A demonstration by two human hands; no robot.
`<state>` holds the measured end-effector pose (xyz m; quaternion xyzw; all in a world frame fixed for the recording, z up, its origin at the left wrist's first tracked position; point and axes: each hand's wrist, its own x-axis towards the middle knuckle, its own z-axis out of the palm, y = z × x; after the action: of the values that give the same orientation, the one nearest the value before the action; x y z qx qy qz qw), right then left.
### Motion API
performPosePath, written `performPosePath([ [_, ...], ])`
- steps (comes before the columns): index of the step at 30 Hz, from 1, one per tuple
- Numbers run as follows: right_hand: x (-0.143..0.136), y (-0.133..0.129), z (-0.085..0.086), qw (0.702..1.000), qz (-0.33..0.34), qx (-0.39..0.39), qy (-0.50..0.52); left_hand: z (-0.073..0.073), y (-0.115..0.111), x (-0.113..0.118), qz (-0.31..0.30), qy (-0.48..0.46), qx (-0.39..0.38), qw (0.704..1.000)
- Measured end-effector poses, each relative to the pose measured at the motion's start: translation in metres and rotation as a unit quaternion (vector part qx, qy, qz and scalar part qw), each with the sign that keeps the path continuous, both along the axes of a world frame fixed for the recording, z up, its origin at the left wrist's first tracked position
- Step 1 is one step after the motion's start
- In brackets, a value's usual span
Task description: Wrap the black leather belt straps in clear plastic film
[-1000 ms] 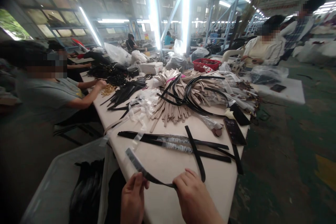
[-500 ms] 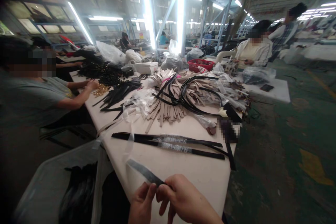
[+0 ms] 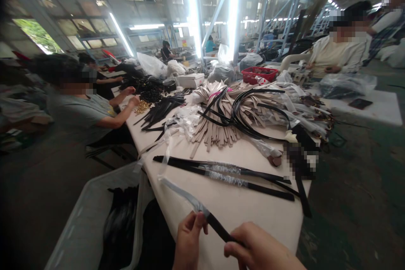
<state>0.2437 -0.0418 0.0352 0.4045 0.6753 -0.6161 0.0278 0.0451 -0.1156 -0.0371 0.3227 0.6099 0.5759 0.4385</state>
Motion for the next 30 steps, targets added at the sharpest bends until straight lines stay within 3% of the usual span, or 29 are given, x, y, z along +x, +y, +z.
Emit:
performPosePath([
  [3,-0.01,0.017,0.006,0.979,0.017,-0.169,0.116,0.007,-0.001,0.017,-0.096,-0.016,0.035,0.995],
  [6,-0.01,0.028,0.003,0.963,-0.002,-0.204,0.176,0.011,-0.001,0.022,-0.098,-0.002,0.07,0.993],
  [9,0.006,0.028,-0.003,0.978,-0.025,-0.153,0.139,0.013,-0.006,0.01,-0.032,0.096,0.092,0.991],
  [11,0.019,0.027,-0.006,0.992,-0.042,-0.072,0.091,0.018,-0.01,-0.003,-0.02,0.223,0.156,0.962],
  [14,0.028,0.028,-0.005,0.999,-0.021,0.025,0.032,0.031,0.001,-0.02,-0.086,0.451,0.216,0.862],
  [17,0.025,0.036,0.004,0.999,0.037,-0.013,0.029,0.038,0.037,-0.028,-0.212,0.581,0.157,0.77],
  [19,0.024,0.044,0.01,0.997,0.057,-0.032,0.04,0.034,0.065,-0.03,-0.278,0.608,0.112,0.735],
  [22,0.029,0.053,0.01,0.996,0.026,0.079,0.01,0.021,0.091,-0.033,-0.302,0.635,0.064,0.708],
  [24,0.033,0.056,0.002,0.99,0.013,0.139,-0.028,0.013,0.095,-0.032,-0.291,0.65,0.055,0.7],
  [26,0.029,0.055,-0.009,0.988,0.011,0.15,-0.046,0.007,0.093,-0.023,-0.294,0.655,0.058,0.694],
  [30,0.008,0.046,-0.03,0.986,-0.024,0.164,0.001,-0.001,0.085,-0.001,-0.342,0.642,0.063,0.683],
])
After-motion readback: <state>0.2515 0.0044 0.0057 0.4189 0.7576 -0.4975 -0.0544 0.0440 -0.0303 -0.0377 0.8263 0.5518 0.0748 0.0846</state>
